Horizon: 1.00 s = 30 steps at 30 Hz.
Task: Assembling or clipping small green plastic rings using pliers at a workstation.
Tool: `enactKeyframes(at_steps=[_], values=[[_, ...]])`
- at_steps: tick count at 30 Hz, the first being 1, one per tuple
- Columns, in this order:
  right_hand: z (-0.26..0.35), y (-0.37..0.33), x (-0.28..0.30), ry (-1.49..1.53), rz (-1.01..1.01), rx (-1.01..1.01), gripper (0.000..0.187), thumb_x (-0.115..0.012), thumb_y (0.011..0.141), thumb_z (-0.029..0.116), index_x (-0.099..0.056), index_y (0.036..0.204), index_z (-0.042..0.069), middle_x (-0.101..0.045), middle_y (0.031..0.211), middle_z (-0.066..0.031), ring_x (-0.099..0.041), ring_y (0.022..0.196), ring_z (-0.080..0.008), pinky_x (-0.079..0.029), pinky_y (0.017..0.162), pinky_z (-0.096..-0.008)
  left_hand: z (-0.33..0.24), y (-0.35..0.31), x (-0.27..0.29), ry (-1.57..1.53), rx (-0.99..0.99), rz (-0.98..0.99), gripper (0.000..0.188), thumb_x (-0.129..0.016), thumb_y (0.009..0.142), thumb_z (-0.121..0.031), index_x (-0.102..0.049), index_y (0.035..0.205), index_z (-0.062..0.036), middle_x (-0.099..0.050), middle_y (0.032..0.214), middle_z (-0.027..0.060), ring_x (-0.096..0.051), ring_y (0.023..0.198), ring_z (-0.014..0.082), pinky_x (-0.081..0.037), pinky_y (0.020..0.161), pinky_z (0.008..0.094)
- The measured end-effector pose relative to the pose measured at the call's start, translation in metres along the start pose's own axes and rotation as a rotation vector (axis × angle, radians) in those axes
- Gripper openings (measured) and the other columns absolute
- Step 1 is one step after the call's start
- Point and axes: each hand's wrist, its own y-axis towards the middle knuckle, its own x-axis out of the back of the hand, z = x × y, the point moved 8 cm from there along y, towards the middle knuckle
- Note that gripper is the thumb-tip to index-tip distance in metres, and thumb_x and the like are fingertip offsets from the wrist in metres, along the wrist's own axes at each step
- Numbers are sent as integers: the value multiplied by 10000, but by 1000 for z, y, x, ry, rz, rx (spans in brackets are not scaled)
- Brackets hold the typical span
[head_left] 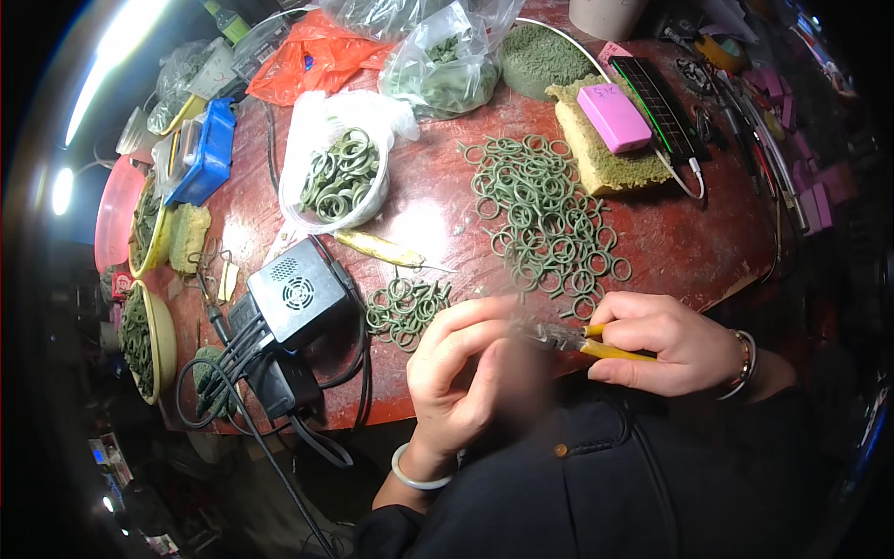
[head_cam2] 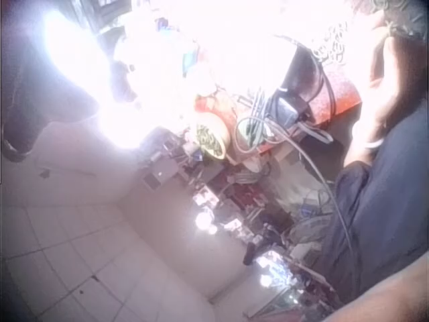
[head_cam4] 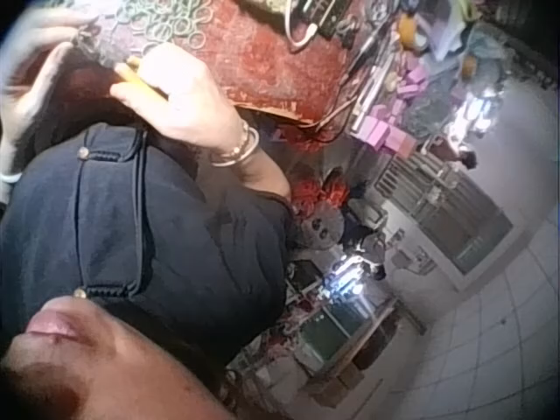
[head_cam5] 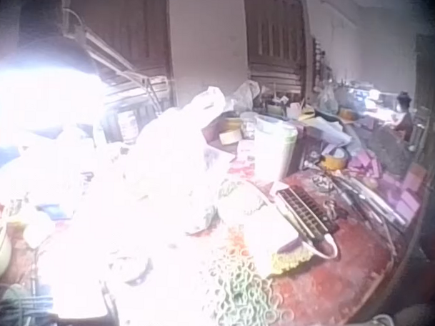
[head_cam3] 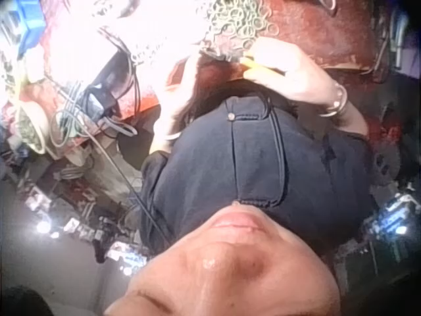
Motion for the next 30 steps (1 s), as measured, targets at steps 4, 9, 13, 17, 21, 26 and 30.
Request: enactKeyframes(at_steps=[4, 9, 13, 17, 21, 26, 30], values=[[1, -1, 0, -13, 11, -20, 253, -708, 953, 222, -680, 971, -29, -591, 916, -154, -615, 831, -288, -493, 722, -367, -2, 0, -1, 67, -29, 13, 170, -663, 865, 72, -697, 1030, 45, -690, 1151, 186, -678, 1021, 276, -531, 891, 345], [0, -1, 0, -16, 10, 1, 262, -704, 956, 227, -685, 997, -31, -589, 916, -154, -614, 837, -288, -494, 724, -367, -3, 1, -2, 93, -40, 24, 177, -665, 858, 76, -695, 1029, 39, -693, 1155, 183, -679, 1021, 283, -531, 891, 351], [1, -1, -1, -21, 13, 4, 273, -699, 959, 234, -691, 1026, -30, -587, 908, -152, -614, 826, -287, -494, 716, -370, -5, 1, -4, 100, -52, 40, 176, -663, 858, 77, -691, 1029, 41, -693, 1155, 186, -680, 1017, 289, -531, 889, 353], [0, -1, -1, -6, 18, -2, 271, -699, 957, 233, -694, 1033, -27, -588, 898, -150, -616, 818, -288, -493, 709, -373, -5, 1, -5, 104, -58, 51, 180, -662, 855, 82, -688, 1028, 44, -692, 1153, 191, -681, 1015, 293, -532, 887, 355], [-1, -1, -1, -15, 19, 16, 270, -706, 951, 238, -695, 1029, -20, -590, 867, -141, -616, 769, -287, -488, 673, -377, -3, 0, -4, 93, -56, 45, 185, -660, 848, 89, -687, 1025, 45, -691, 1153, 194, -681, 1013, 295, -532, 885, 355], [-2, 0, -1, -35, 32, -6, 245, -714, 944, 231, -689, 971, -11, -580, 806, -131, -607, 713, -288, -475, 629, -387, -6, 1, -4, 105, -58, 54, 192, -656, 843, 93, -688, 1026, 45, -686, 1158, 198, -683, 1009, 305, -534, 885, 357], [-3, -2, -1, 16, 5, -21, 208, -718, 939, 188, -674, 900, -11, -570, 775, -128, -588, 694, -283, -455, 613, -388, -18, 1, -1, 235, -70, 84, 121, -650, 915, 46, -675, 1033, 52, -657, 1197, 204, -661, 1071, 283, -515, 946, 367]])
